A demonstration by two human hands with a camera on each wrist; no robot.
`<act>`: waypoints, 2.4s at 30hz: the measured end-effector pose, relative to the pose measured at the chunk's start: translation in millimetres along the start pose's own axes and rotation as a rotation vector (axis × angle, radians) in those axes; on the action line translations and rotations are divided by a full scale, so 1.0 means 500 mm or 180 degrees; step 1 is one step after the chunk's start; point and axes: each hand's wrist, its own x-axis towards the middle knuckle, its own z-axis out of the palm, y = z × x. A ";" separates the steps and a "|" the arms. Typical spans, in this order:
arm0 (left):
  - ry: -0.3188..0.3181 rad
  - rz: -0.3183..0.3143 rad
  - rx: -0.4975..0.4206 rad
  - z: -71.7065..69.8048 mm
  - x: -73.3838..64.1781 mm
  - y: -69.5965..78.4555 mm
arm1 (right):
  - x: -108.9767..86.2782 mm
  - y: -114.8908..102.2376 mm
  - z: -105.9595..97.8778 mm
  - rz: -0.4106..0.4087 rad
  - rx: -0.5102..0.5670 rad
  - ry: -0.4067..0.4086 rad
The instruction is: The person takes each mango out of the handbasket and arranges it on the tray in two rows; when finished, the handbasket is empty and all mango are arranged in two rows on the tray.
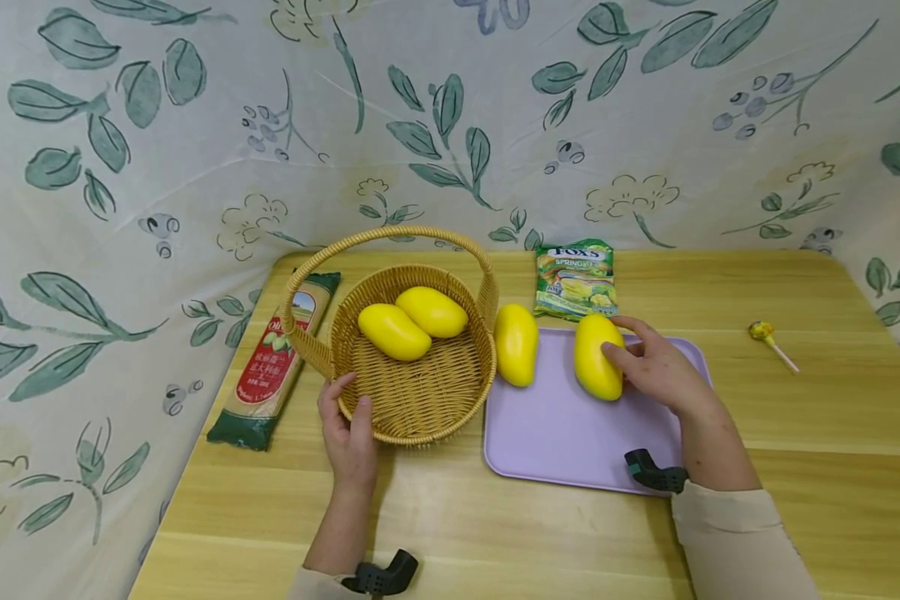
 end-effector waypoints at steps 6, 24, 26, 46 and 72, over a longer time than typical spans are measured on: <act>0.0000 -0.0009 0.0004 0.001 0.000 0.002 | -0.001 0.002 -0.002 -0.0035 0.0045 0.0007; -0.0012 0.0052 -0.0034 0.001 0.001 -0.001 | -0.001 0.008 -0.003 -0.0136 0.0039 0.0061; -0.0013 0.0046 -0.0054 0.001 0.001 -0.001 | -0.002 0.009 -0.004 -0.0140 0.0025 0.0063; 0.0000 0.0044 -0.0050 -0.001 0.001 -0.005 | -0.113 -0.113 0.031 -0.1231 -0.0342 0.1236; -0.0033 0.0053 0.0058 -0.002 0.003 -0.005 | -0.081 -0.319 0.319 -0.2662 -0.0221 0.0731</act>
